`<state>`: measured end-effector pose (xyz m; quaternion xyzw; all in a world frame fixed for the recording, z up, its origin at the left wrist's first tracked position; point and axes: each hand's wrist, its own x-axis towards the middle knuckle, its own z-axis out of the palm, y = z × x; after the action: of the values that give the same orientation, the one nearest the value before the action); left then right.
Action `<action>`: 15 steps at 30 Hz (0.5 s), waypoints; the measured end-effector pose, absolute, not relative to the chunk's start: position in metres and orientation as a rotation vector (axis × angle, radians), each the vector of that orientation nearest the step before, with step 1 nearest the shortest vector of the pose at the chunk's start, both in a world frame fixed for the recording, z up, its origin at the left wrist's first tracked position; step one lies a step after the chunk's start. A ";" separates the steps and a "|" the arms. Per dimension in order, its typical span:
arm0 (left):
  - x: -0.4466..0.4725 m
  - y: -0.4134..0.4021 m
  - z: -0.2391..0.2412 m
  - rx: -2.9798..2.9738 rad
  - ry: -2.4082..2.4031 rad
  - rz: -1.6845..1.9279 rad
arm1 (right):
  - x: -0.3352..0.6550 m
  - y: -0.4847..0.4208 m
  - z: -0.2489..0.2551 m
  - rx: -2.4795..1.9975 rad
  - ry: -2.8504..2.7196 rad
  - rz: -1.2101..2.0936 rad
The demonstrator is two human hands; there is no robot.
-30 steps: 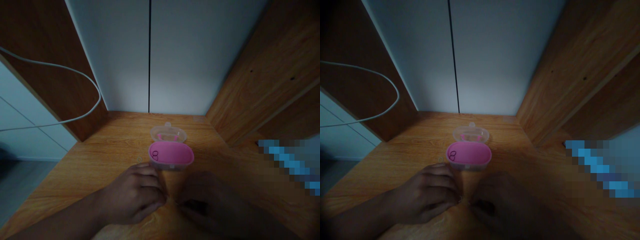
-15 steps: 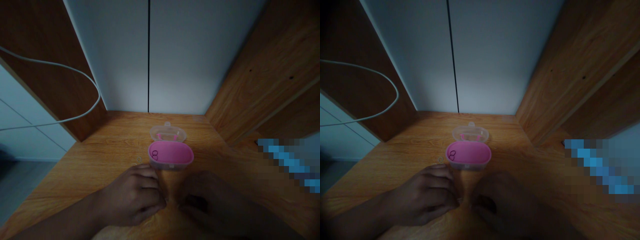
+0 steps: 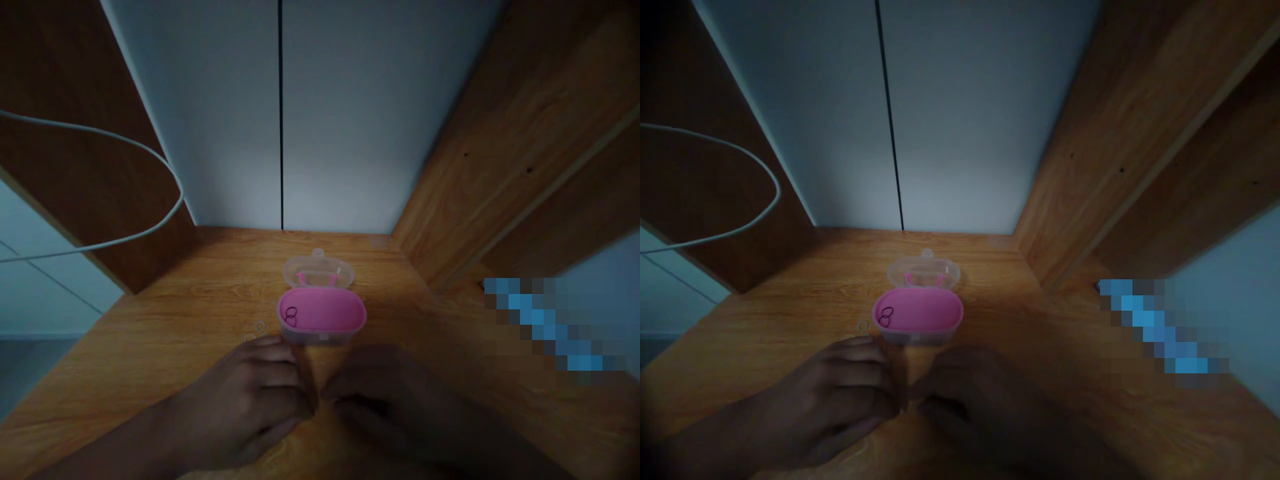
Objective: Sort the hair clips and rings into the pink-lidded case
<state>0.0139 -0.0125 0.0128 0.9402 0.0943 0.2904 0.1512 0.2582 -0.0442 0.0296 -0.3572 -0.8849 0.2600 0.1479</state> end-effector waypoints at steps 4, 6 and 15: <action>0.017 -0.015 0.018 2.742 0.242 0.803 | 0.259 -0.041 0.026 -0.984 -2.560 0.796; 0.017 -0.016 0.019 2.761 0.243 0.787 | 0.260 -0.041 0.023 -0.986 -2.559 0.764; 0.016 -0.015 0.012 2.739 0.354 0.742 | 0.265 -0.040 0.012 -0.943 -2.501 0.727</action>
<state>0.0156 -0.0154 0.0121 0.9483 0.1226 0.2568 0.1403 0.2648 -0.0402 0.0122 -0.3344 -0.8874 0.2580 0.1849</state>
